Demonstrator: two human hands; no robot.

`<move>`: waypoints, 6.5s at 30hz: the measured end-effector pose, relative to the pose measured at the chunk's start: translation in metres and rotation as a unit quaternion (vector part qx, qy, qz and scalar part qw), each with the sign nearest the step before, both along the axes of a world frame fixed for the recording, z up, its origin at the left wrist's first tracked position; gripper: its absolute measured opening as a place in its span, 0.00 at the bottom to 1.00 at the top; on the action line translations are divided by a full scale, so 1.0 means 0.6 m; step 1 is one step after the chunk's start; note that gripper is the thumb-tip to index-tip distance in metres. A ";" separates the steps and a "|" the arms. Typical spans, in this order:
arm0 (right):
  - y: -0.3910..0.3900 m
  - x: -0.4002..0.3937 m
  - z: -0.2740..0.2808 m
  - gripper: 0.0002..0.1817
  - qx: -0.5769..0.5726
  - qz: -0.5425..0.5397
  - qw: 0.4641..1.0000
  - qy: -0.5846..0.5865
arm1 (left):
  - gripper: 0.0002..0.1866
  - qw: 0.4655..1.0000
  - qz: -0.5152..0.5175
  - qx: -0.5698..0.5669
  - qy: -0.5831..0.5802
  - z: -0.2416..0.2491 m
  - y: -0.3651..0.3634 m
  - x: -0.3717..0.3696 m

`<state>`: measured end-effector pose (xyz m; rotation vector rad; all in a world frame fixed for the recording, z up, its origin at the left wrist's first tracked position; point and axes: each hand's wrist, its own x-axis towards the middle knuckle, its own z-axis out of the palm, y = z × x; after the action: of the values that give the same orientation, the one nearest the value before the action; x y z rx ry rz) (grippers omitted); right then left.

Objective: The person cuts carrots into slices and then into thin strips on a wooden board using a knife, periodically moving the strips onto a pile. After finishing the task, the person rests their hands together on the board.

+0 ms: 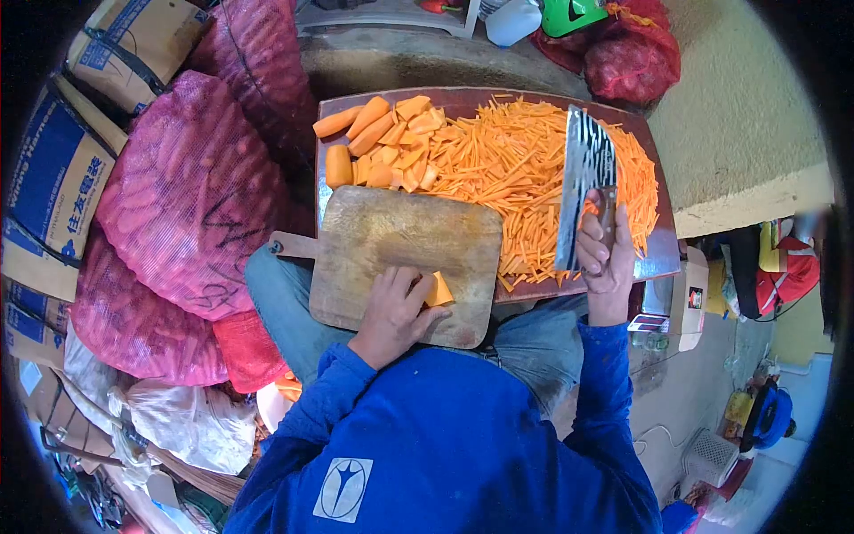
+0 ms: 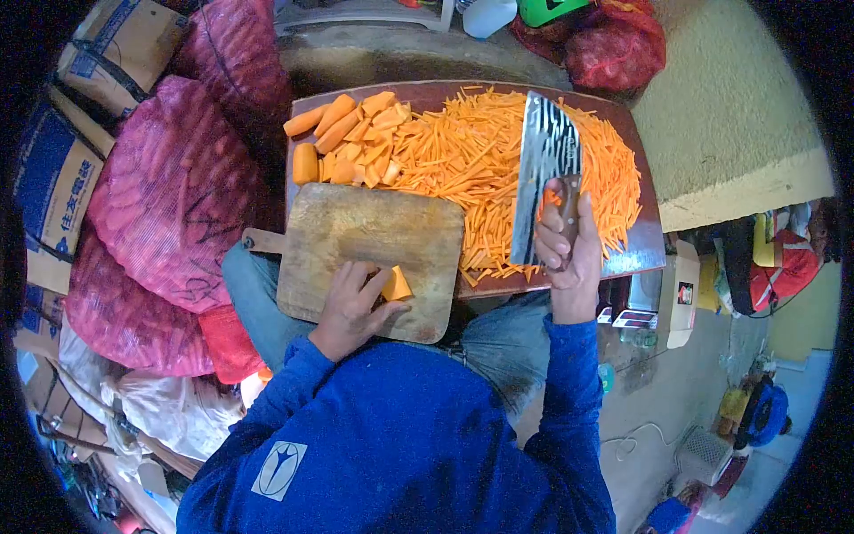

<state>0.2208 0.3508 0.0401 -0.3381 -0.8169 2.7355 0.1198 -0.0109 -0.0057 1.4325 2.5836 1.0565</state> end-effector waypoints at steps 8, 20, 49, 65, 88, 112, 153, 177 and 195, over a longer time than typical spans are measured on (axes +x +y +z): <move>-0.129 0.018 0.002 0.22 0.824 -0.042 0.557 -0.094 | 0.30 1.000 -0.007 0.020 0.011 -0.001 0.004 -0.006; -0.181 0.053 -0.005 0.21 0.886 0.014 0.455 -0.090 | 0.17 0.994 -0.016 0.110 -0.008 0.050 0.068 -0.041; -0.178 0.080 0.011 0.19 0.817 -0.051 0.550 -0.167 | 0.12 0.984 0.014 0.103 0.145 0.035 0.193 -0.172; -0.255 0.085 0.042 0.24 0.630 0.157 0.738 -0.181 | 0.24 0.998 -0.057 0.005 0.022 0.004 0.015 -0.017; -0.278 0.091 0.067 0.30 0.694 0.272 0.630 -0.216 | 0.23 0.992 -0.106 -0.048 0.043 -0.017 -0.003 -0.015; -0.287 0.070 0.094 0.25 0.700 0.259 0.638 -0.192 | 0.20 0.995 -0.085 0.011 0.041 -0.028 -0.004 -0.009; -0.288 0.072 0.081 0.24 0.715 0.268 0.622 -0.171 | 0.24 0.997 -0.068 0.012 0.036 -0.026 -0.013 -0.004; -0.288 0.053 0.074 0.24 0.697 0.256 0.656 -0.135 | 0.22 0.997 -0.063 0.017 0.032 -0.033 -0.026 0.001; -0.303 0.044 0.059 0.24 0.698 0.280 0.637 -0.166 | 0.24 0.996 -0.073 0.004 0.060 -0.035 -0.022 0.004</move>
<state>0.2473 0.1691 0.0758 -0.2054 -3.0973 1.4642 0.1223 -0.0244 -0.0269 1.7074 2.5072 0.9921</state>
